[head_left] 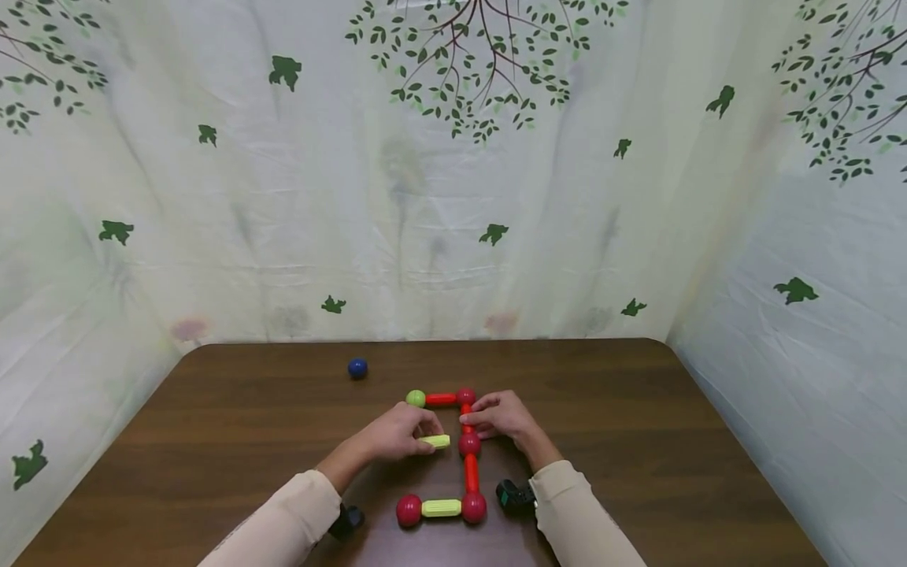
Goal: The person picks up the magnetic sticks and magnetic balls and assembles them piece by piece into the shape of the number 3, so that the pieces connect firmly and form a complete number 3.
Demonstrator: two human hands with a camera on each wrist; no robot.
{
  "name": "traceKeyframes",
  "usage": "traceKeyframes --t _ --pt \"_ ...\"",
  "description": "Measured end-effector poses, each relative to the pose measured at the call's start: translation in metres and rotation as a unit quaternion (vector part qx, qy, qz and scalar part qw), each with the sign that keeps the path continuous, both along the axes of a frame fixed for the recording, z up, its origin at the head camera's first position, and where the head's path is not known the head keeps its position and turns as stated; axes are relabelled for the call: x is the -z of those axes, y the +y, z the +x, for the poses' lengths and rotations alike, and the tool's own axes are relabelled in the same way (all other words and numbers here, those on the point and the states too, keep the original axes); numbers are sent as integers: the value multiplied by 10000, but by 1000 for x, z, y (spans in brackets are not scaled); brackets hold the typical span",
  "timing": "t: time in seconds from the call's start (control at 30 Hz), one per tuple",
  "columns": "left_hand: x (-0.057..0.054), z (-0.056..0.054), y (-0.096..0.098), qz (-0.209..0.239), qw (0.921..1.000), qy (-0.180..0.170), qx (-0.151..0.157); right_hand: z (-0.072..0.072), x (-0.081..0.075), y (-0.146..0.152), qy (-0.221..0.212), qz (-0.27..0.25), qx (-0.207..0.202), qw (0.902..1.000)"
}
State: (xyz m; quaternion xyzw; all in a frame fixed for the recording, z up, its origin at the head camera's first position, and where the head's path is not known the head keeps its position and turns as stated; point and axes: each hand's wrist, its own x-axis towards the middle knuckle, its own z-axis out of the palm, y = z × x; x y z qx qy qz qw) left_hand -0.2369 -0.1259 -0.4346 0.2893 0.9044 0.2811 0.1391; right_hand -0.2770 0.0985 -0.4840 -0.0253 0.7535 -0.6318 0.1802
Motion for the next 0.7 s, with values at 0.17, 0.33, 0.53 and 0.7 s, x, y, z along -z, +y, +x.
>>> traceKeyframes --t 0.17,0.33,0.53,0.7 --pt "-1 -2 6 -10 9999 -80 63 -1 0 0 -15 -6 13 10000" --pt "2 -5 10 -70 9998 -61 200 -1 0 -1 -4 35 28 10000" --pt "4 -6 14 -123 9997 -48 197 -2 1 0 28 113 50 9999" --pt "6 -7 16 -108 9997 -71 191 -3 3 1 45 141 56 9999"
